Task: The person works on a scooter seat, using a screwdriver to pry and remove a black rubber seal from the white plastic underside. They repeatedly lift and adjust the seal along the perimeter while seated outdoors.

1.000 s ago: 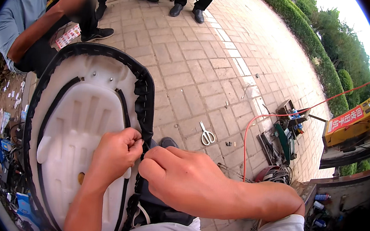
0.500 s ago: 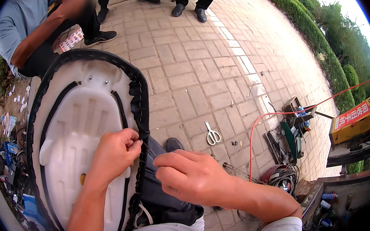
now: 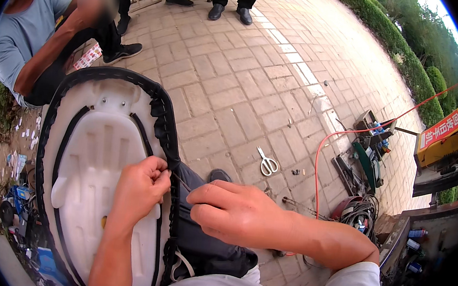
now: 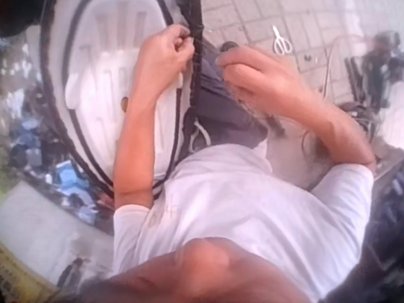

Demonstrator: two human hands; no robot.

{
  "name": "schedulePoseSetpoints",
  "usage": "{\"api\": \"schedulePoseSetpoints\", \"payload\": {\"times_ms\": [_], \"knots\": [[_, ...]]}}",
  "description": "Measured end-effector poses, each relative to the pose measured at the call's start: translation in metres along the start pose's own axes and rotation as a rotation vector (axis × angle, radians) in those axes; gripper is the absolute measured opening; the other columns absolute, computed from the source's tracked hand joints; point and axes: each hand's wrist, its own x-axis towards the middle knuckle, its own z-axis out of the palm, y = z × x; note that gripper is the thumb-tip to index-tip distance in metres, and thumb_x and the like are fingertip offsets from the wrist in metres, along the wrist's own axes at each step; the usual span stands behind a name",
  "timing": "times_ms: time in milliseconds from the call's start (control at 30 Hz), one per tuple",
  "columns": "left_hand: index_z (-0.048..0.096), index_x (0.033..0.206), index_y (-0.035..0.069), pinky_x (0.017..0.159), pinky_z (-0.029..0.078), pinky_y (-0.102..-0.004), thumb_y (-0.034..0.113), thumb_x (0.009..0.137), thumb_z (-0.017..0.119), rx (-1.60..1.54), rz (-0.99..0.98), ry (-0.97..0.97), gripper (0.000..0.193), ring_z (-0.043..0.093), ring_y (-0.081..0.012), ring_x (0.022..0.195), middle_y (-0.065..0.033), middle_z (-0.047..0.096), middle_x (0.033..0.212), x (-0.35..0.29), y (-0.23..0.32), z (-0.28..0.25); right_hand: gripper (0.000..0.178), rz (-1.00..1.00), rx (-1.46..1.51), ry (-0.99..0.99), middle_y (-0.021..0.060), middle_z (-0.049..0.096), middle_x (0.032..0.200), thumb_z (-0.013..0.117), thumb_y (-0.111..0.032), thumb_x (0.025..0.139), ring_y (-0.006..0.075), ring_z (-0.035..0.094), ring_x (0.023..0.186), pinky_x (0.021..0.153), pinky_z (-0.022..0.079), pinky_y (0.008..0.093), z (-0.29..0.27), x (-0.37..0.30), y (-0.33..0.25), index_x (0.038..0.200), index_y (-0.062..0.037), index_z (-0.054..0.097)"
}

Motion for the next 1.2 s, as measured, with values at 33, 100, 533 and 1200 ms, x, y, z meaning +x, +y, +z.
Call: {"api": "schedulePoseSetpoints", "payload": {"times_ms": [33, 100, 533, 1200], "knots": [[0.067, 0.098, -0.006, 0.048, 0.044, -0.0261, 0.006, 0.092, 0.065, 0.021, -0.001, 0.0, 0.014, 0.055, -0.0074, 0.05, -0.0037, 0.064, 0.066, 0.001, -0.001, -0.002, 0.025, -0.033, 0.02, 0.007, 0.0082, 0.066, 0.108, 0.076, 0.0, 0.072, 0.0252, 0.069, 0.086, 0.066, 0.057, 0.0342, 0.005, -0.005, 0.01, 0.09, -0.0062, 0.06], [0.067, 0.098, -0.007, 0.048, 0.044, -0.026, 0.005, 0.092, 0.065, 0.019, -0.003, 0.007, 0.013, 0.056, -0.0074, 0.051, -0.0039, 0.065, 0.066, 0.005, 0.002, -0.002, 0.025, -0.083, 0.063, 0.034, 0.0081, 0.067, 0.109, 0.076, 0.001, 0.073, 0.0257, 0.069, 0.087, 0.067, 0.058, 0.0345, 0.008, -0.013, 0.029, 0.091, -0.0059, 0.06], [0.068, 0.099, -0.002, 0.058, 0.052, -0.0328, 0.016, 0.09, 0.071, -0.027, -0.13, -0.109, 0.021, 0.069, -0.0203, 0.06, -0.0149, 0.074, 0.078, 0.003, 0.02, -0.009, 0.027, 0.167, 0.117, 0.089, 0.0109, 0.065, 0.121, 0.076, -0.003, 0.082, 0.0316, 0.069, 0.095, 0.076, 0.059, 0.0371, -0.007, -0.019, 0.002, 0.107, -0.0057, 0.064], [0.068, 0.099, -0.005, 0.051, 0.049, -0.0325, 0.009, 0.09, 0.071, 0.027, -0.018, -0.037, 0.017, 0.065, -0.0172, 0.051, -0.0152, 0.071, 0.07, 0.004, 0.001, -0.002, 0.042, 0.233, 0.077, -0.02, 0.0114, 0.061, 0.09, 0.068, -0.021, 0.093, 0.0362, 0.063, 0.07, 0.061, 0.052, 0.0441, 0.011, -0.041, 0.019, 0.134, -0.0143, 0.062]]}}
